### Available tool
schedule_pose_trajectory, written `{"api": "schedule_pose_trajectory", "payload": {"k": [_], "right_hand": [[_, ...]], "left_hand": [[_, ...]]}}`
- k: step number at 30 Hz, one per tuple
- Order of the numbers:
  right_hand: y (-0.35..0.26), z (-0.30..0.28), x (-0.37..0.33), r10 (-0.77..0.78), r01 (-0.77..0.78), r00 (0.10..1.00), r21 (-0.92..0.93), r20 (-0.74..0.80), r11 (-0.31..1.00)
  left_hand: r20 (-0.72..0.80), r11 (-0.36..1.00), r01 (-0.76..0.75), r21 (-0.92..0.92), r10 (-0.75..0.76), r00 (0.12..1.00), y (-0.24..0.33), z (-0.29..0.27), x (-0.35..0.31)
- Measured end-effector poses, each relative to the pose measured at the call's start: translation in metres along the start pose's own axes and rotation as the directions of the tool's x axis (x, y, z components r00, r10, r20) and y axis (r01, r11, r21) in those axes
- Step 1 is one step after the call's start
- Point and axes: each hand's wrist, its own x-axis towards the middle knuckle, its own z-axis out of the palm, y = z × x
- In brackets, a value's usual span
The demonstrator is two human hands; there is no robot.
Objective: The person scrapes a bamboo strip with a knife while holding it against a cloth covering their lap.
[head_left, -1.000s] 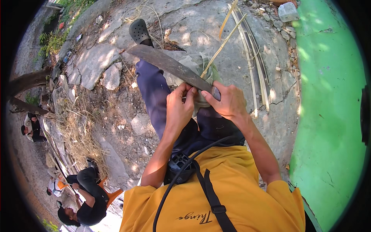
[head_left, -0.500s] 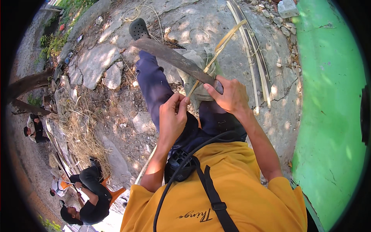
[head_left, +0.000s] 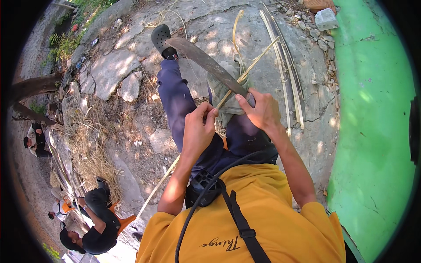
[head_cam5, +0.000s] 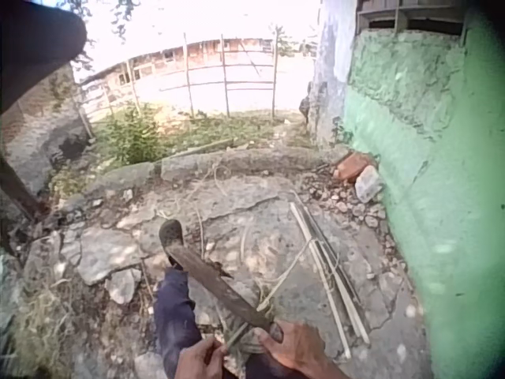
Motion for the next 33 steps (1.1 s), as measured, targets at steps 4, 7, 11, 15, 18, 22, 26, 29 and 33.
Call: {"api": "schedule_pose_trajectory", "payload": {"k": [4, 7, 11, 15, 18, 22, 26, 29, 33], "right_hand": [[0.013, 0.000, -0.005, -0.023, 0.021, 0.999, -0.077, -0.029, 0.997], [0.004, 0.000, -0.006, -0.019, 0.016, 0.999, -0.081, -0.036, 0.997], [0.001, 0.007, -0.016, -0.126, 0.117, 0.991, -0.199, -0.033, 0.973], [0.014, 0.005, -0.006, -0.100, 0.095, 0.987, -0.043, -0.122, 0.995], [-0.004, 0.006, -0.010, -0.029, 0.022, 0.999, -0.140, -0.046, 0.990], [0.003, 0.006, -0.007, -0.057, 0.046, 0.996, -0.144, -0.075, 0.988], [-0.004, 0.004, -0.009, -0.082, 0.058, 0.993, -0.254, -0.087, 0.966], [-0.007, 0.014, -0.010, -0.095, 0.068, 0.987, -0.196, -0.130, 0.978], [0.001, 0.000, -0.007, 0.003, -0.008, 0.999, -0.121, -0.041, 0.993]], "left_hand": [[0.042, 0.997, 0.073, -0.010, -0.073, 0.996, 0.006, -0.012, -0.029], [-0.002, 0.999, 0.016, 0.036, -0.016, 1.000, 0.002, -0.006, -0.024], [-0.038, 0.997, -0.067, -0.033, 0.066, 0.997, 0.010, -0.001, -0.008], [-0.005, 0.999, -0.009, 0.050, 0.009, 1.000, 0.002, -0.013, -0.025], [-0.006, 0.994, 0.043, 0.101, -0.042, 0.999, 0.007, -0.014, -0.017], [-0.009, 0.994, -0.112, 0.017, 0.112, 0.994, 0.006, -0.012, -0.013], [0.012, 0.999, -0.007, 0.049, 0.007, 1.000, -0.006, -0.024, -0.027], [0.002, 0.998, -0.005, 0.070, 0.005, 1.000, 0.001, -0.023, -0.016], [0.024, 0.997, -0.053, 0.059, 0.052, 0.998, -0.002, -0.023, -0.030]]}}
